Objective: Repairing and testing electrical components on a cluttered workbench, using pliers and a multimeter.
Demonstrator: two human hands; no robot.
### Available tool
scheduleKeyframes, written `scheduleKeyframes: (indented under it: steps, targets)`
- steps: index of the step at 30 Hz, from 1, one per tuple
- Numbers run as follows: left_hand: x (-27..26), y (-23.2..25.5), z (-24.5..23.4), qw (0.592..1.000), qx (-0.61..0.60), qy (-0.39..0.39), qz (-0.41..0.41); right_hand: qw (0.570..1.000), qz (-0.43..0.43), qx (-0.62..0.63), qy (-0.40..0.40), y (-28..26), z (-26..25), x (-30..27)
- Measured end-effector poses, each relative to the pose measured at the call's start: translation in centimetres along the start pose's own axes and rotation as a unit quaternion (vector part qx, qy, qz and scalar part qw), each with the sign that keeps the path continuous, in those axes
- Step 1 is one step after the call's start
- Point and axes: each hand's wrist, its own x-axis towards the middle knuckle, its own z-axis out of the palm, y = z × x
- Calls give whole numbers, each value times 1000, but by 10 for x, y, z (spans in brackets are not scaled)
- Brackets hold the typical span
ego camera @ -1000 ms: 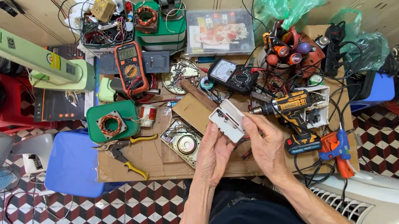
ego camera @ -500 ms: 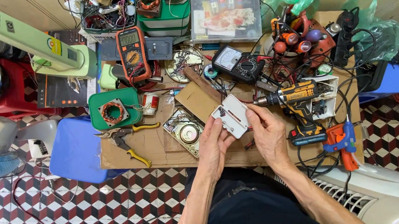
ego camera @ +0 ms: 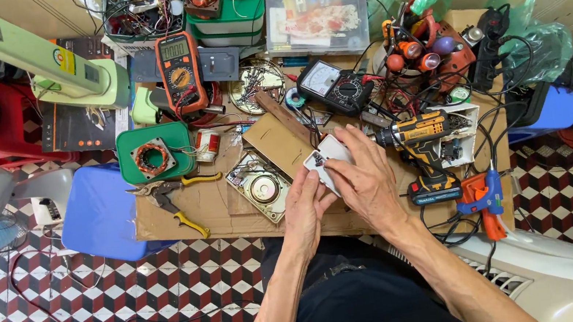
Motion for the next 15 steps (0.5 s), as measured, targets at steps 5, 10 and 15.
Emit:
scheduleKeyframes:
  steps: [5,10,15]
  targets:
    - [0,-6,-1,1000,-24,-4,2,1000,-11,11,-20,2,-3,1]
    - [-1,-5,1,1000,-26,1,2,999,2,43,-34,3,-5,2]
    - [-1,-6,4,1000,23,6,-2,999,3,38,-23,2,-4,4]
